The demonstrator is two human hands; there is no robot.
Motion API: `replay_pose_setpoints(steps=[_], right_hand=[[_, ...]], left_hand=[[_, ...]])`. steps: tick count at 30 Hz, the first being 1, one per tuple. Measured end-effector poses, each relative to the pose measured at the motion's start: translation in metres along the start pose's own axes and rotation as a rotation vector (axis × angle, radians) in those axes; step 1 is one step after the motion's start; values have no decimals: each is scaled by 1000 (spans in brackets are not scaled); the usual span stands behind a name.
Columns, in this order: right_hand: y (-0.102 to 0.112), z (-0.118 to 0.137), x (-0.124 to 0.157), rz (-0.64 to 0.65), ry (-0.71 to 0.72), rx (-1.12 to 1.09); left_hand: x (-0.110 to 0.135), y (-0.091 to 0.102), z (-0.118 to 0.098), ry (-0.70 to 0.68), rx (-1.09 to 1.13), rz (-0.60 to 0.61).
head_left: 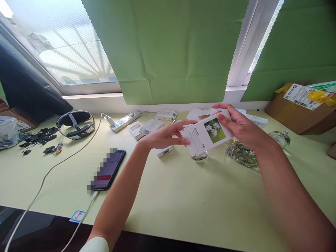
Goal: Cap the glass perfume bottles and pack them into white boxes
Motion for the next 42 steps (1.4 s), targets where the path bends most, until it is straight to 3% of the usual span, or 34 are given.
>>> replay_pose_setpoints(steps=[20, 34, 42], right_hand=[[-3, 4, 3, -72, -37, -38], [-13, -2, 2, 73, -94, -65], [-24, -3, 5, 159, -136, -21]], left_hand=[[-2, 2, -4, -81, 33, -55], [1, -1, -5, -26, 98, -14], [-5, -14, -17, -137, 111, 101]])
Point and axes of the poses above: each hand's wrist, its own x-axis away from the middle knuckle, its own y-axis out of the back of the hand, z = x × y, the point moved 6 cm from there along -x, towards the middle knuckle, and after that the axes turned 9 degrees about -y, right-handed, at the moved point
